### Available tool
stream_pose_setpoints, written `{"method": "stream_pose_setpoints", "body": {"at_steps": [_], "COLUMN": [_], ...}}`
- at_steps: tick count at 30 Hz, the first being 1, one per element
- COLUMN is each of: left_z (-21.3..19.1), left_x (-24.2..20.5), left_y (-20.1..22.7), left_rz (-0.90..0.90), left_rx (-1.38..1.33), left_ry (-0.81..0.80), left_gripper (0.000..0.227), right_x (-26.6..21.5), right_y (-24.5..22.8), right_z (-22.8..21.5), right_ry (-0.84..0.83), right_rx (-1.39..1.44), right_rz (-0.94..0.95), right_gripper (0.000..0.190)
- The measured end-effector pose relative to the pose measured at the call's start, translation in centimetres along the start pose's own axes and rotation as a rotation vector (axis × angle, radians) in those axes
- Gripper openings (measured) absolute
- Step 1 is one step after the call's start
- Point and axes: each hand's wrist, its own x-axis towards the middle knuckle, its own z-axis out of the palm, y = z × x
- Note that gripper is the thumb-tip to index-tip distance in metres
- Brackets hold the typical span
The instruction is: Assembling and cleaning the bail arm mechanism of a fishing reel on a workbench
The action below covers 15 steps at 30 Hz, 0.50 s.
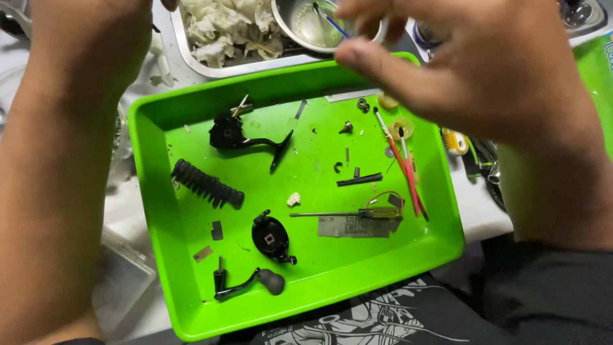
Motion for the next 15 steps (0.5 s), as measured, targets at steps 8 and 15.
{"method": "stream_pose_setpoints", "body": {"at_steps": [8,15], "left_z": [0.1,4.5], "left_x": [-0.7,-5.8], "left_y": [0.6,4.8], "left_rz": [0.068,-0.028], "left_rx": [0.241,-0.359], "left_ry": [-0.038,-0.163], "left_gripper": [0.032,0.02], "right_x": [-6.2,-8.2], "right_y": [-2.5,-2.0], "right_z": [2.2,6.2], "right_ry": [-0.185,-0.212], "right_rx": [-0.011,-0.016], "right_rz": [0.003,-0.017], "right_gripper": [0.022,0.023]}}
